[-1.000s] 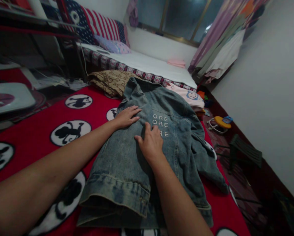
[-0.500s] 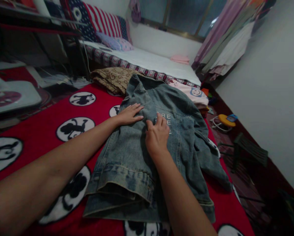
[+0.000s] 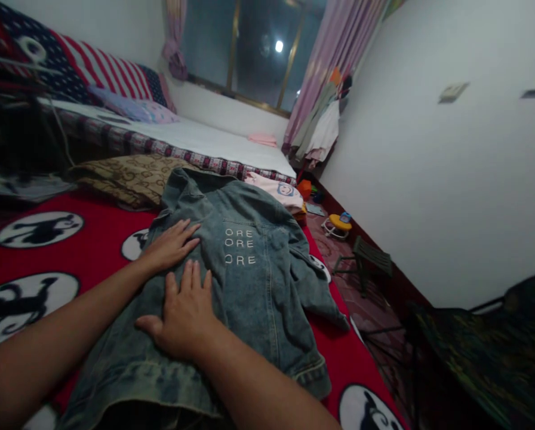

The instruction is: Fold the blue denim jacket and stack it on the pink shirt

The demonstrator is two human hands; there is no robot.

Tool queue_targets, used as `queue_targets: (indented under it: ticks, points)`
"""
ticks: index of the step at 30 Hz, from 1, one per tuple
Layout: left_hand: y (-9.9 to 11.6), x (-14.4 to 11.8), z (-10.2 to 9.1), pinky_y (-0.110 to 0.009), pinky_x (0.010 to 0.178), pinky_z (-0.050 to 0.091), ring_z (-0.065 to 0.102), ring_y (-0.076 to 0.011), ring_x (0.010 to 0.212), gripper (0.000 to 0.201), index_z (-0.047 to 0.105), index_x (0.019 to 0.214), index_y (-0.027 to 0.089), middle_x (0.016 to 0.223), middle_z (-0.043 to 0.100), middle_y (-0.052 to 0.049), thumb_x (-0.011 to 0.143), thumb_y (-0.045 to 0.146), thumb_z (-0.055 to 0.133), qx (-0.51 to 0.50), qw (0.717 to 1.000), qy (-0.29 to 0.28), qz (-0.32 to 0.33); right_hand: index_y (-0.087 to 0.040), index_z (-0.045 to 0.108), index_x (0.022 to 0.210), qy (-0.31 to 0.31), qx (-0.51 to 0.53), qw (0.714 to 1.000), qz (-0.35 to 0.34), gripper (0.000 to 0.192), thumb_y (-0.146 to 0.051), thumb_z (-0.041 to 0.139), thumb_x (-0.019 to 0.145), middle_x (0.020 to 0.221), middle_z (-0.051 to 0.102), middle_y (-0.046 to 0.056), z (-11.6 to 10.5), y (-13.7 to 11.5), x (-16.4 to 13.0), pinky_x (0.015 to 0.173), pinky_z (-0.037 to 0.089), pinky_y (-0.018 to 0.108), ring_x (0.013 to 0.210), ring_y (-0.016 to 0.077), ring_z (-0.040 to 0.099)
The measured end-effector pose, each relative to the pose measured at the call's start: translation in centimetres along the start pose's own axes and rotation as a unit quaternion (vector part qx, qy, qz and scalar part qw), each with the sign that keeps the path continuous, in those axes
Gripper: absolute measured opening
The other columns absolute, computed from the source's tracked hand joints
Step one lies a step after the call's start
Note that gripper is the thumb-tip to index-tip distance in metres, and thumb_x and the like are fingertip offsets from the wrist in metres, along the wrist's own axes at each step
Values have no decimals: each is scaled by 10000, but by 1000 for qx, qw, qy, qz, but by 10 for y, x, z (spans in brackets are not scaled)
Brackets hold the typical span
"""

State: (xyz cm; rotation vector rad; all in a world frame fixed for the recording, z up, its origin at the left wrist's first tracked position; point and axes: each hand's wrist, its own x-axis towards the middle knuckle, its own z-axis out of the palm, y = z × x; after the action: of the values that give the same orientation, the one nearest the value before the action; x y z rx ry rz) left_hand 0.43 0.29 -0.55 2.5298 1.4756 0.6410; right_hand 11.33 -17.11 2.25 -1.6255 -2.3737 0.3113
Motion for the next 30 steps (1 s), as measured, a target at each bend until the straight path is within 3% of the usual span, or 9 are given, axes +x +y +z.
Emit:
queue_targets:
  ticks: [3, 7, 10, 12, 16, 18, 21, 25, 30]
  points:
    - [3, -5, 6, -452, 1157, 263, 272, -295, 1437, 584, 411, 1451, 171, 1550, 322, -123, 949, 460, 331, 48, 999, 11, 9, -97, 395, 1425, 19, 29, 999, -20, 774, -609, 528, 860, 1548, 257, 241, -7, 1, -4, 1137, 208, 587, 1450, 358, 203]
    - [0, -5, 10, -443, 1148, 271, 283, -307, 1431, 603, 402, 1453, 131, 1540, 323, -167, 960, 462, 297, 77, 997, 17, 18, -207, 639, 1152, 76, 130, 987, -55, 325, -392, 586, 890, 1224, 663, 74, -33, 29, -22, 967, 466, 331, 1110, 193, 623]
    - [0, -4, 12, -445, 1135, 289, 304, -305, 1423, 600, 403, 1453, 135, 1534, 335, -170, 963, 461, 288, 89, 996, 25, 18, -200, 675, 1019, 210, 88, 972, 51, 182, -222, 535, 905, 995, 710, 37, -68, 82, -48, 841, 500, 278, 879, 148, 662]
    - [2, -4, 13, -445, 1129, 297, 310, -301, 1420, 589, 412, 1450, 154, 1530, 351, -150, 962, 463, 294, 99, 995, 31, 13, -199, 680, 1008, 260, -39, 954, 145, 207, -157, 518, 887, 1090, 681, 62, -92, 127, -69, 939, 459, 324, 1042, 182, 616]
    - [6, -6, 14, -435, 1134, 287, 303, -300, 1424, 589, 419, 1449, 153, 1527, 355, -154, 964, 464, 297, 103, 994, 35, 2, -138, 637, 1183, 136, -213, 889, 381, 476, -386, 699, 782, 1326, 539, 191, -118, 200, -105, 942, 440, 432, 1248, 343, 483]
    - [8, -6, 15, -436, 1134, 284, 304, -294, 1424, 586, 420, 1449, 154, 1526, 357, -155, 964, 460, 300, 98, 994, 40, -1, -128, 642, 1164, 55, -192, 879, 432, 549, -523, 665, 783, 1244, 588, 199, -119, 218, -115, 876, 461, 400, 1173, 339, 549]
    - [8, -7, 16, -442, 1131, 287, 309, -288, 1423, 576, 422, 1449, 172, 1526, 362, -140, 962, 460, 312, 93, 994, 52, 3, -169, 693, 981, 0, -160, 884, 439, 357, -481, 612, 829, 1055, 675, 140, -116, 227, -120, 768, 462, 347, 1001, 291, 643]
    - [7, -7, 17, -452, 1128, 289, 315, -296, 1419, 576, 429, 1444, 172, 1521, 369, -146, 961, 467, 320, 87, 995, 57, 4, -174, 686, 831, 28, -130, 886, 444, 118, -269, 690, 760, 911, 704, 94, -115, 227, -117, 699, 451, 302, 893, 253, 663]
    - [9, -9, 16, -461, 1126, 297, 339, -305, 1406, 559, 471, 1407, 162, 1492, 415, -154, 950, 464, 360, 52, 996, 71, 9, -131, 704, 759, 88, -54, 868, 485, 129, -119, 746, 638, 595, 654, 24, -134, 227, -114, 537, 437, 246, 567, 176, 626]
